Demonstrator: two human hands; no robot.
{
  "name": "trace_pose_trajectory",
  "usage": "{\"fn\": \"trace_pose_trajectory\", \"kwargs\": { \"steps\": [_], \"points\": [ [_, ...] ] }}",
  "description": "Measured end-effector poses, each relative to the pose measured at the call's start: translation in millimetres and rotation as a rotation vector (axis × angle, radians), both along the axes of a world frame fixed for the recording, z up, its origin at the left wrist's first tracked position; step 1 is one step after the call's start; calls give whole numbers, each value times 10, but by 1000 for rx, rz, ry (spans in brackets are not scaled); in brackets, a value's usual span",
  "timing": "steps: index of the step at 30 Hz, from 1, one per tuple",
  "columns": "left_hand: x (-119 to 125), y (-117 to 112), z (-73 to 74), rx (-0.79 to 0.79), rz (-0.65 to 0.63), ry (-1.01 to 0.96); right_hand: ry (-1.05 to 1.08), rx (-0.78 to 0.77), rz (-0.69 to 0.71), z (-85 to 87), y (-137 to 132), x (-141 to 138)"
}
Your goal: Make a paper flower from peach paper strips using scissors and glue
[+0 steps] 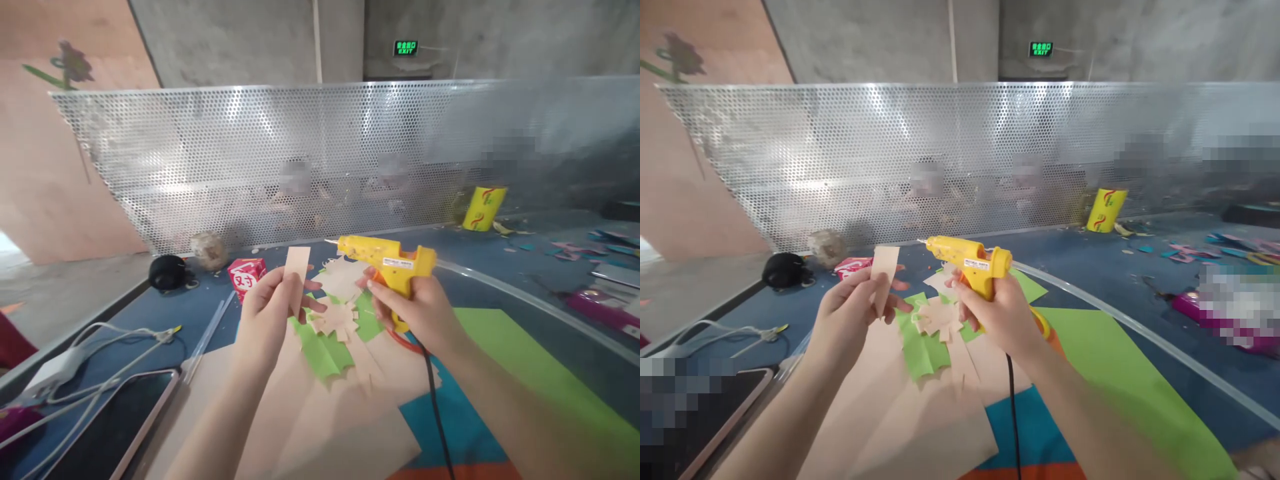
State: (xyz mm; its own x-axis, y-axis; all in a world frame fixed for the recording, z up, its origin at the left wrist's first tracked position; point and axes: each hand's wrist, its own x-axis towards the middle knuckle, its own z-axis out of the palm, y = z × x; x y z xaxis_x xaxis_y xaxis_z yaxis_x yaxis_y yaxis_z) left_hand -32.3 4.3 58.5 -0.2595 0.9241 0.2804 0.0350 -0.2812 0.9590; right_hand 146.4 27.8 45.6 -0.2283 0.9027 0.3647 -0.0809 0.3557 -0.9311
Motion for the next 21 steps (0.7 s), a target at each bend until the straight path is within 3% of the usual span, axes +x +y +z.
{"fn": "trace_pose_trajectory", "kwargs": {
  "steps": [7,13,21],
  "points": [
    [11,-18,26,57,45,48,-19,62,68,-79,-28,-2],
    [37,-44,-41,88,124,300,-157,187,10,-238,-19,-2],
    [62,-29,-124,70,64,356,-256,234,-83,-234,-16,-16]
  ]
}}
